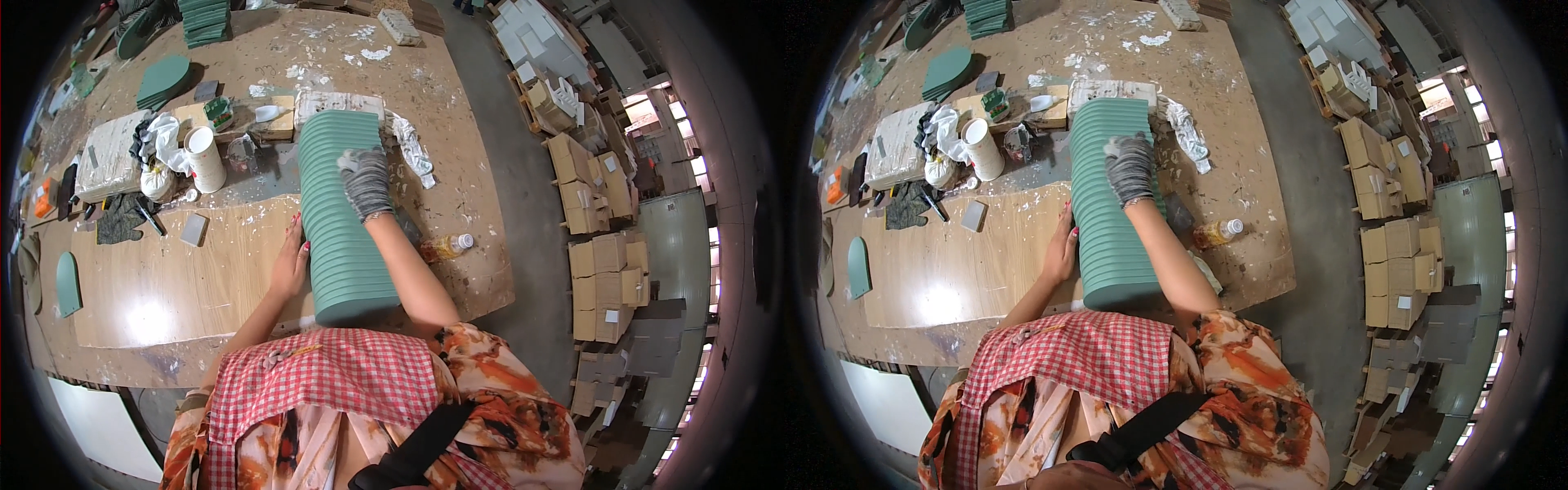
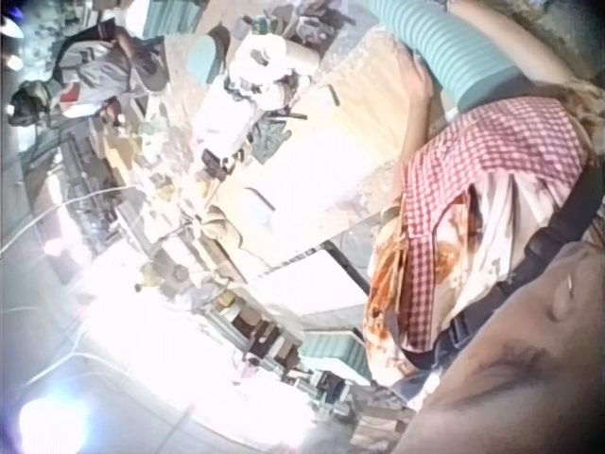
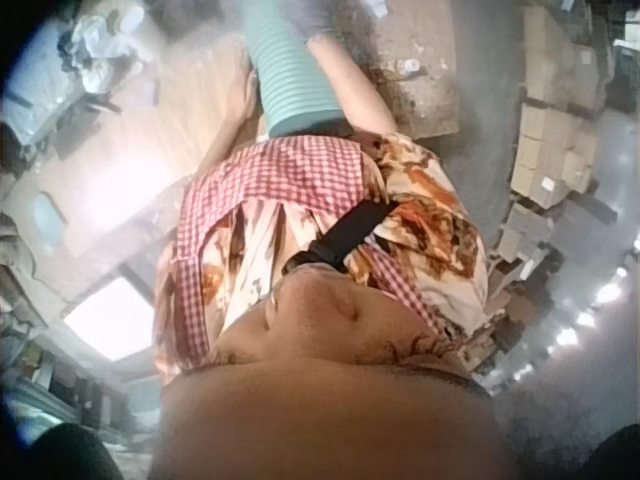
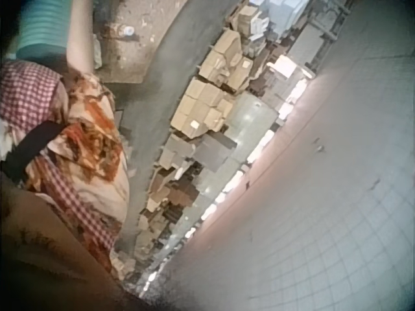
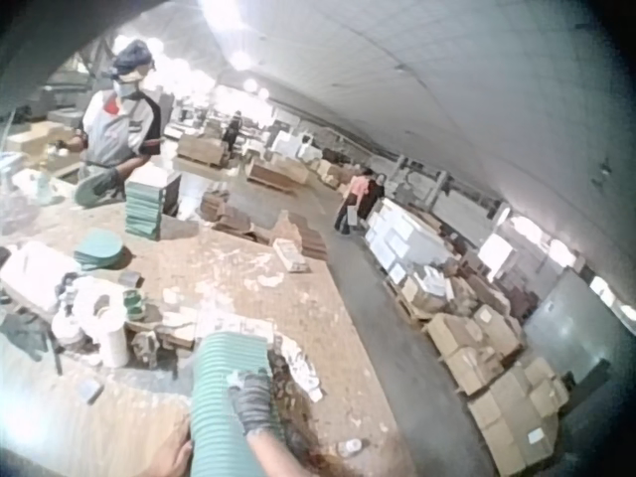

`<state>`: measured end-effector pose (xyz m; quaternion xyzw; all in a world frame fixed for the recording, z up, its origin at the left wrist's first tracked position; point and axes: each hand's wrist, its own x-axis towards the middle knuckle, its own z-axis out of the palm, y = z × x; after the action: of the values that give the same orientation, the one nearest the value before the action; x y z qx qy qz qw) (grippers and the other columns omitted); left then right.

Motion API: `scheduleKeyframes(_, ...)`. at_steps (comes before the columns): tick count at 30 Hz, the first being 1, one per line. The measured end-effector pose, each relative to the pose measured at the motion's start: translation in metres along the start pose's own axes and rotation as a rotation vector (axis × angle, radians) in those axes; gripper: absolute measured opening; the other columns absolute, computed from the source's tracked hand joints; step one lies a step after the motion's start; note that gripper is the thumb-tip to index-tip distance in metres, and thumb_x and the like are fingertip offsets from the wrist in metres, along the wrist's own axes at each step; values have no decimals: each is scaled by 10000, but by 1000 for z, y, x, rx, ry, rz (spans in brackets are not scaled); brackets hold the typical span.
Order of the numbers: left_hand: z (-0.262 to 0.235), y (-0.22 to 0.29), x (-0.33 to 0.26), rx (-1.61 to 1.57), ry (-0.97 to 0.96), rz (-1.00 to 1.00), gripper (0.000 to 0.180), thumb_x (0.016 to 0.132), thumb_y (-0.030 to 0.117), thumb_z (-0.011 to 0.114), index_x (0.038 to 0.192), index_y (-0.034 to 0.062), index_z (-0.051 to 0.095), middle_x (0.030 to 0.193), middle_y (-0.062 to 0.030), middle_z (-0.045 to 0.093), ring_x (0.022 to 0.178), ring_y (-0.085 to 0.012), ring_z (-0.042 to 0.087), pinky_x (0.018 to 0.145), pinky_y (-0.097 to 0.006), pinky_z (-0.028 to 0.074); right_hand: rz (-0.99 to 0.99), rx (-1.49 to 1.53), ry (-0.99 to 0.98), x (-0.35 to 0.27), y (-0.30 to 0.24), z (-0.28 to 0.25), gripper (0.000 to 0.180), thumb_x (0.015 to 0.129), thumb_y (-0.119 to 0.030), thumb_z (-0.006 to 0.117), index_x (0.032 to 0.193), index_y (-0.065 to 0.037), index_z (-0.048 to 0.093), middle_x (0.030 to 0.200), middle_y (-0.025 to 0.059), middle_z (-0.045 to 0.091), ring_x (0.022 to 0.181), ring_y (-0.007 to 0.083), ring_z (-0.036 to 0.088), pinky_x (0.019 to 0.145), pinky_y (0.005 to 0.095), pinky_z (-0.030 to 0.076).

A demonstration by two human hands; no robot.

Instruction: The person uses a cloth to wipe and polish the surface of green ribbed furniture components, handling each piece one at a time and placing them in a stack.

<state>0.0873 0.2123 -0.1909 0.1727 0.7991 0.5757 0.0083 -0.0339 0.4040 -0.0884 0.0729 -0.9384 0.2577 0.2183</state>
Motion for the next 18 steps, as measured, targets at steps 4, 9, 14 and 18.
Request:
scheduleKeyframes(4, 4, -1, 2, 50, -10, 33, 576, 1004, 212, 343, 1504, -33, 196, 1560, -219, 234, 1462, -343, 193, 1201, -405, 144, 141, -77, 125, -13, 58, -18, 254, 726, -57, 701, 973, 0, 691, 955, 209, 660, 850, 367, 633, 940, 402, 473)
scheduleKeyframes(9, -1, -8, -2, 31, 18, 16, 578, 1010, 225, 341, 1501, -43, 196, 1558, -219, 239, 1461, -344, 199, 1200, -404, 144, 400, 19, 127, -11, 57, -40, 208, 777, -91, 709, 956, 14, 688, 917, 201, 660, 828, 324, 652, 755, 385, 532)
scheduleKeyframes(14, -2, -6, -3, 45, 1, 6, 576, 1010, 224, 340, 1500, -44, 198, 1557, -219, 243, 1458, -347, 207, 1199, -405, 145, 408, 137, 39, -10, 48, -38, 201, 769, -105, 731, 916, 27, 694, 937, 205, 669, 814, 322, 648, 783, 379, 521)
scheduleKeyframes(18, 3, -6, 1, 60, -9, 24, 575, 1008, 215, 348, 1501, -41, 199, 1557, -216, 247, 1456, -345, 216, 1199, -404, 147, 317, 227, 88, -13, 48, -10, 200, 759, -77, 703, 945, -8, 675, 934, 202, 638, 872, 333, 622, 853, 373, 491)
